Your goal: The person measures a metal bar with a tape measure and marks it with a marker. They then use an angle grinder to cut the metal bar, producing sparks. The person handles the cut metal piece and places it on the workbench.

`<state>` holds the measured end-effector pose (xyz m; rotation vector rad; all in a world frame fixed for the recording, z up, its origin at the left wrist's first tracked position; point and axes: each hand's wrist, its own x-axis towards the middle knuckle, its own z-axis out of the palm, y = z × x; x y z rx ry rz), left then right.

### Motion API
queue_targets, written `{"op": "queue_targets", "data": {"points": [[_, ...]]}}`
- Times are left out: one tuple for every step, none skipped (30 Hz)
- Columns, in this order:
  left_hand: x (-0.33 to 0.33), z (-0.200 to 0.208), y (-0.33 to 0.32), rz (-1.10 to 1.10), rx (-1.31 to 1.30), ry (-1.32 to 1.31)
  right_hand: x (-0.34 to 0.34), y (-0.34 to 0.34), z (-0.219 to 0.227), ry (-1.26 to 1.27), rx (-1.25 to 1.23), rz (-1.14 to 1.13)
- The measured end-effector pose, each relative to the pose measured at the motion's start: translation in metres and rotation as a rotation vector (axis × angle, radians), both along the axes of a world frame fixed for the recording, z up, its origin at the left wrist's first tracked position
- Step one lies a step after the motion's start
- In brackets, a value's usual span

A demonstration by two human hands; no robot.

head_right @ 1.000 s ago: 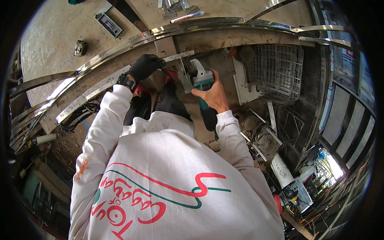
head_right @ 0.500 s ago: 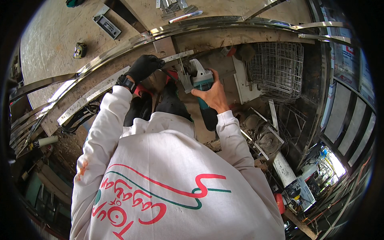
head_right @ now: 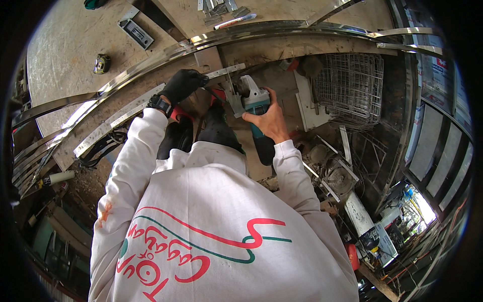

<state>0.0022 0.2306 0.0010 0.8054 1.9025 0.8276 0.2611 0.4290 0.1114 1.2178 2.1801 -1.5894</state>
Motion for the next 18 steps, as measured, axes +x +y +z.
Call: {"op": "queue_targets", "data": {"points": [[0.0, 0.002, 0.002, -0.007, 0.005, -0.008, 0.001, 0.0, -0.001, 0.001, 0.001, -0.002], [0.001, 0.005, 0.003, -0.003, -0.01, -0.006, 0.002, 0.0, -0.001, 0.001, 0.003, -0.004], [0.002, 0.008, 0.005, 0.002, -0.026, -0.004, 0.002, 0.0, -0.001, 0.0, 0.01, -0.002], [0.003, 0.011, 0.006, 0.007, -0.041, -0.001, 0.002, 0.0, 0.0, 0.0, 0.017, 0.002], [0.003, 0.014, 0.006, -0.004, -0.043, 0.018, 0.002, 0.0, 0.0, -0.001, 0.024, 0.005], [0.002, 0.017, 0.007, -0.015, -0.045, 0.037, 0.002, 0.0, 0.0, 0.0, 0.023, 0.005], [0.002, 0.016, 0.007, -0.025, -0.046, 0.057, 0.003, 0.0, -0.001, 0.001, 0.022, 0.007], [0.002, 0.014, 0.006, -0.035, -0.027, 0.058, 0.003, 0.0, -0.002, 0.002, 0.022, 0.009], [0.001, 0.012, 0.004, -0.044, -0.008, 0.06, 0.003, 0.0, -0.002, 0.005, 0.019, 0.008], [0.001, 0.011, 0.004, -0.054, 0.011, 0.06, 0.004, 0.0, -0.003, 0.007, 0.016, 0.007], [0.001, 0.01, 0.004, -0.037, -0.002, 0.039, 0.004, 0.0, -0.003, 0.01, 0.013, 0.006], [0.001, 0.009, 0.003, -0.02, -0.015, 0.019, 0.004, 0.0, -0.004, 0.007, 0.012, 0.006], [0.002, 0.009, 0.003, -0.004, -0.028, -0.001, 0.004, 0.0, -0.004, 0.005, 0.011, 0.006], [0.002, 0.009, 0.003, -0.003, -0.033, -0.001, 0.005, 0.0, -0.005, 0.003, 0.01, 0.006], [0.002, 0.01, 0.003, -0.001, -0.038, -0.001, 0.005, -0.001, -0.004, 0.001, 0.011, 0.008], [0.002, 0.012, 0.005, -0.001, -0.043, -0.001, 0.004, -0.001, -0.003, -0.001, 0.014, 0.009], [0.002, 0.015, 0.006, -0.005, -0.06, 0.009, 0.004, -0.001, -0.002, -0.002, 0.016, 0.009], [0.003, 0.018, 0.007, -0.009, -0.078, 0.018, 0.005, -0.001, -0.003, -0.002, 0.017, 0.007]]}}
